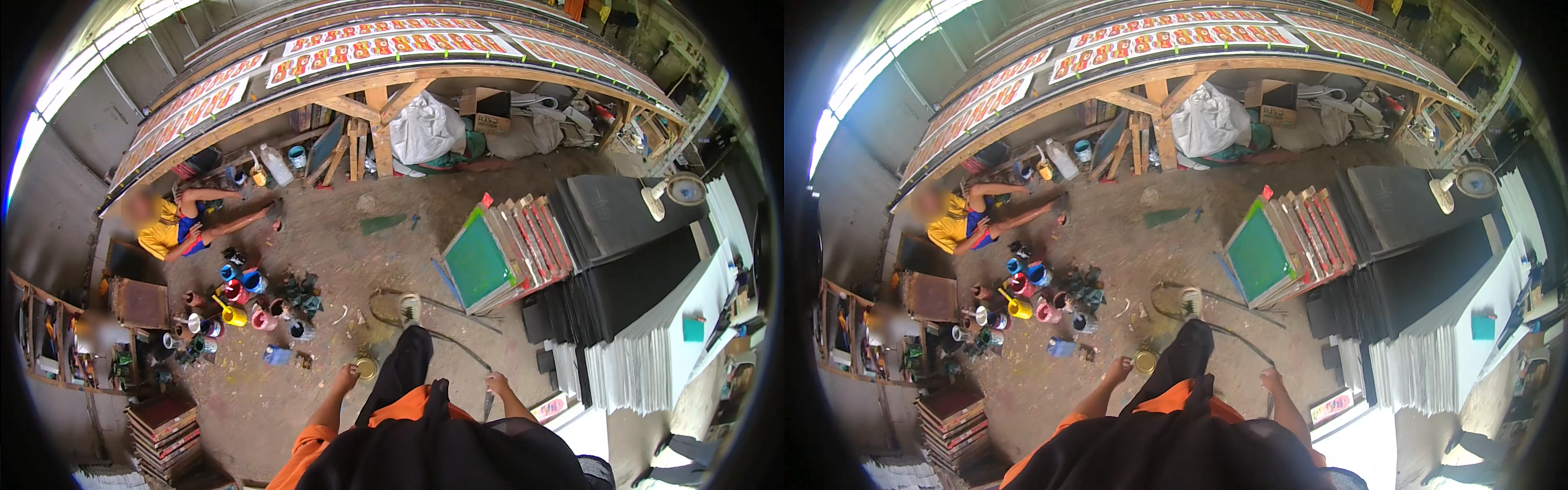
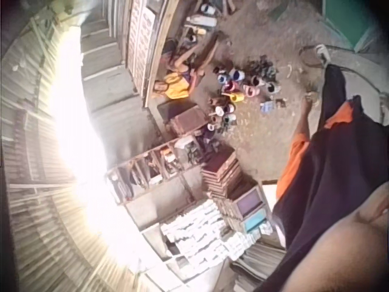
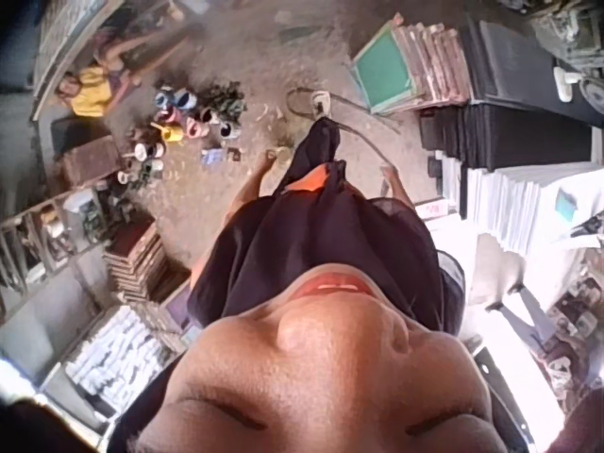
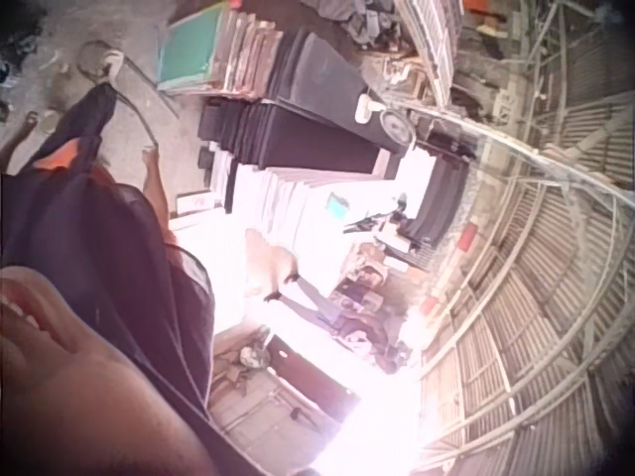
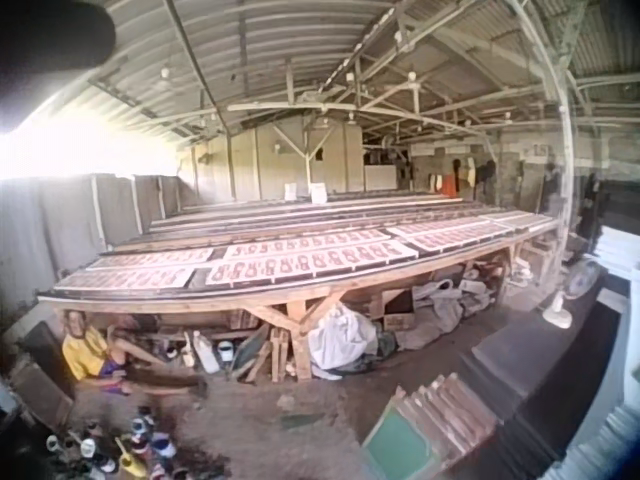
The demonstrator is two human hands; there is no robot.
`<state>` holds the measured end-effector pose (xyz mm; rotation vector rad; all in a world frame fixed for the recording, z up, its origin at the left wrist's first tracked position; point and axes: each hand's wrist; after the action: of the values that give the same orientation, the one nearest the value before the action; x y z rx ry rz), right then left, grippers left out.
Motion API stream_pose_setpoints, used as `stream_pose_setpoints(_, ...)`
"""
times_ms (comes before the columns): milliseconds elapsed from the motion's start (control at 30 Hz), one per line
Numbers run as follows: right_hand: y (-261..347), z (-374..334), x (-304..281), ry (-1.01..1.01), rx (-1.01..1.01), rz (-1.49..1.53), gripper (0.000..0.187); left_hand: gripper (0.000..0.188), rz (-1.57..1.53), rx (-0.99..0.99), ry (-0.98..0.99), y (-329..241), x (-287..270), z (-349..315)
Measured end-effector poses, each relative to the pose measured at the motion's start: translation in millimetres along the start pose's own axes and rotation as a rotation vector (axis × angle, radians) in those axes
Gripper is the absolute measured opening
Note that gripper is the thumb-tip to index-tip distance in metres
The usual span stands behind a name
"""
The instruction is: The person picks up rectangular screen frames from the floor and stacks them onto a growing pile. The person handles the frames one by one, walking between the floor and the stack to organize the materials.
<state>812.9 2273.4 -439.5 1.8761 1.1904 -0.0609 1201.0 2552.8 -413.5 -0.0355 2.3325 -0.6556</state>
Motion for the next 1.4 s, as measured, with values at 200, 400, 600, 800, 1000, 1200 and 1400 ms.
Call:
stream_pose_setpoints(200, 92, 120, -31, 0.052, -0.034, -0.005, 0.026, 0.033, -0.012, -0.009, -0.008, -66, -36, 135)
stream_pose_setpoints(400, 187, 226, -59, -0.003, -0.088, -0.049, 0.027, 0.034, 0.049, 0.091, 0.007, -194, -112, 244)
stream_pose_setpoints(600, 286, 295, -81, -0.054, -0.177, -0.062, 0.029, 0.033, 0.006, 0.203, 0.044, -322, -133, 326)
stream_pose_setpoints(800, 283, 391, -98, 0.066, -0.100, -0.285, 0.029, 0.034, 0.212, 0.352, 0.234, -421, -121, 415)
stream_pose_setpoints(1000, 284, 513, -134, 0.113, -0.490, -0.679, 0.023, 0.034, 0.318, 0.597, 0.164, -516, -143, 534)
stream_pose_setpoints(1200, 374, 556, -201, -0.246, 0.049, 0.328, 0.024, 0.030, 0.327, 0.340, 0.136, -645, -164, 602)
stream_pose_setpoints(1400, 377, 602, -244, -0.383, -0.048, 0.122, 0.017, 0.030, 0.479, 0.604, 0.239, -781, -126, 681)
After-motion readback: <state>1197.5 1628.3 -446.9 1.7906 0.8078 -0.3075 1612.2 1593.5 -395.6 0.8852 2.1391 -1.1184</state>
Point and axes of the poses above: each hand's wrist, its own z-axis towards the middle knuckle, its own x-axis out of the palm, y = z × x, and after that the axes turned 12 degrees about -x, right-handed
